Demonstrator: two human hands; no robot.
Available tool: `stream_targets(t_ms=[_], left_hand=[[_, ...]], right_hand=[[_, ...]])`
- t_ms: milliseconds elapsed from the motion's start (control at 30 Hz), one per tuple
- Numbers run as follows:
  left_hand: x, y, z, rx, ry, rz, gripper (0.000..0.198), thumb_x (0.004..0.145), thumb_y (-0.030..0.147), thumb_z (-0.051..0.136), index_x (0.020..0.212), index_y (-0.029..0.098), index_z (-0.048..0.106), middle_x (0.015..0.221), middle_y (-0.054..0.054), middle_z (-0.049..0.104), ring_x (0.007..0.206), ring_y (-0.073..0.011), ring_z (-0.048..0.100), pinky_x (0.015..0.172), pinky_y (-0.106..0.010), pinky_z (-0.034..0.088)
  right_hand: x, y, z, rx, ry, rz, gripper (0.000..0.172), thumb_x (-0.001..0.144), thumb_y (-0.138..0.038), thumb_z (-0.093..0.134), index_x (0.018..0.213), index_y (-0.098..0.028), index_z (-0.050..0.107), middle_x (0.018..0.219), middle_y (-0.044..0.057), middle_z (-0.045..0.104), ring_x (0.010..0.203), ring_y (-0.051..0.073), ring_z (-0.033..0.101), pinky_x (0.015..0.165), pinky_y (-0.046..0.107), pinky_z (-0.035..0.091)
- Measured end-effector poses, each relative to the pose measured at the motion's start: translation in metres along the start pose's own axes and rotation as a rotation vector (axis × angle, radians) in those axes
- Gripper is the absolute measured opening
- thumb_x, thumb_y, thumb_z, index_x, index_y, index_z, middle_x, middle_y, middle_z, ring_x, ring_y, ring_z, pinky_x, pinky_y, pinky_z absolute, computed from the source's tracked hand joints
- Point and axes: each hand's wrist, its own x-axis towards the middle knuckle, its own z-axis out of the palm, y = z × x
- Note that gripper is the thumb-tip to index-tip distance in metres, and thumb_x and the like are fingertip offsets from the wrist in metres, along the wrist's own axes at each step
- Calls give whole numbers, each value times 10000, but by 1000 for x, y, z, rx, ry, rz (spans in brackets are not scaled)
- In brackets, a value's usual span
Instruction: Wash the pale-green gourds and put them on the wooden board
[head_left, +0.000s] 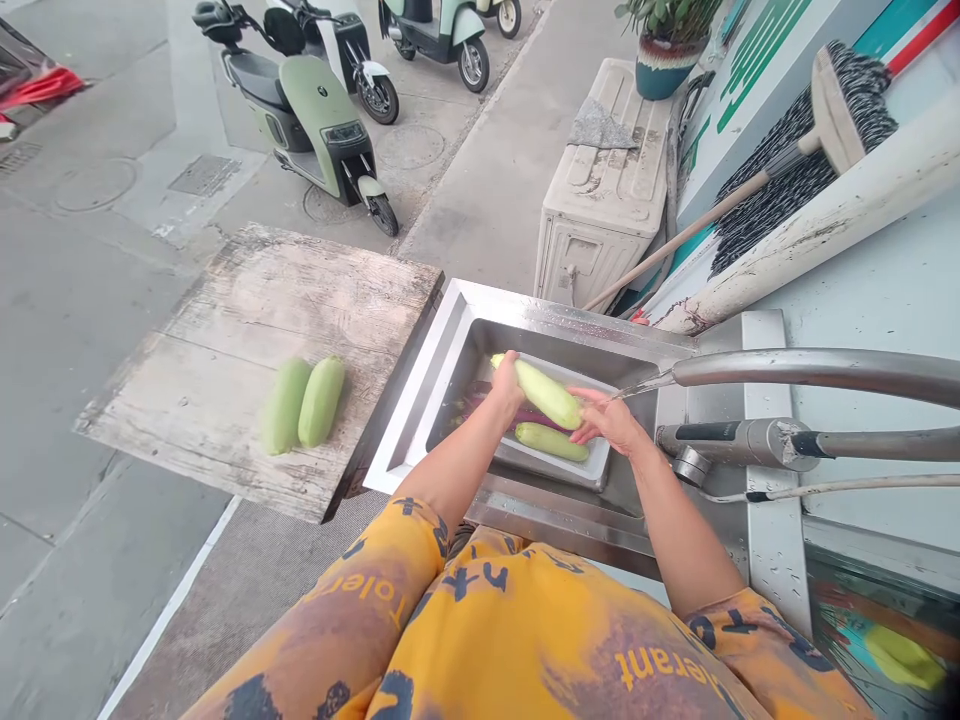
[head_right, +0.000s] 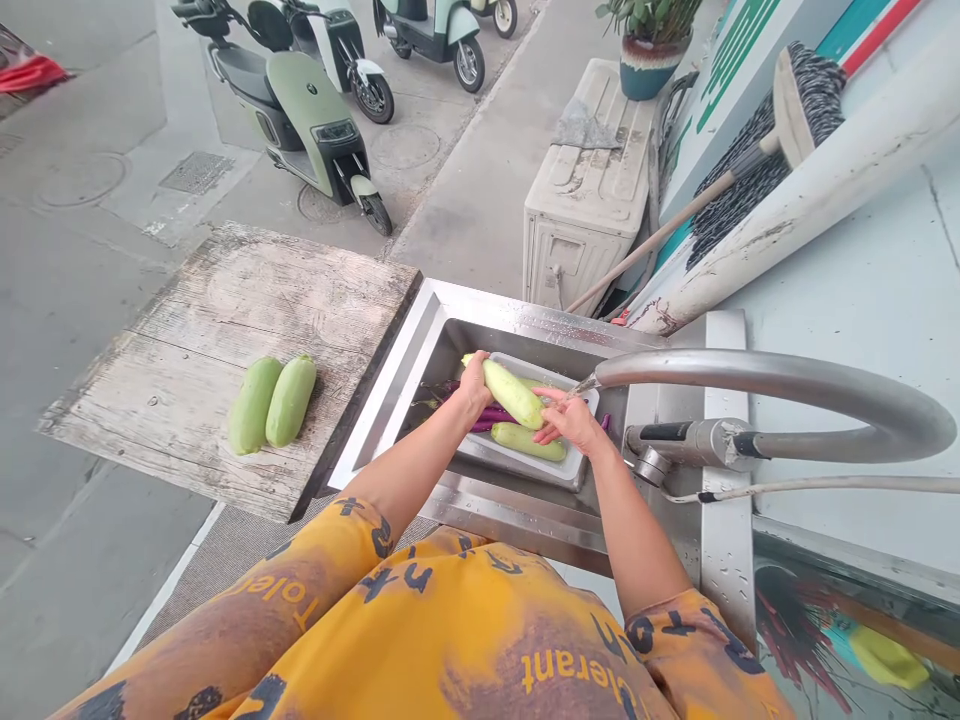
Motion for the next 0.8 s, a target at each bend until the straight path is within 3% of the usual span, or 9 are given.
stream_targets(t_ms=[233, 667, 800], left_hand=[[-5, 1, 10, 165, -35, -90, 272, 781, 329, 784, 838, 179, 565, 710, -45, 575, 624, -196, 594, 679, -377, 571], [-6, -3, 12, 179, 3, -120, 322, 770, 304, 819, 898, 200, 541, 700, -9, 534, 681, -207, 601, 697, -366, 554], [-18, -9, 15, 139, -16, -32, 320, 754, 260, 823, 902, 207, 544, 748, -15, 560, 752, -217, 618, 735, -347, 530]], right_hand=[[-3, -9, -13, -88, -101, 27, 585, 673, -344, 834, 1179, -185, 589, 689, 14, 757, 595, 240, 743, 539, 332, 622], [-6, -5, -15, -112, -94, 29, 494, 661, -429, 830, 1028, -154, 647, 665, 50, 743, 631, 250, 746, 571, 338, 616], [-1, 2, -11, -244, -58, -15, 435, 642, -473, 846, 905, -167, 684, 930, 110, 762, 712, 240, 729, 593, 362, 616]])
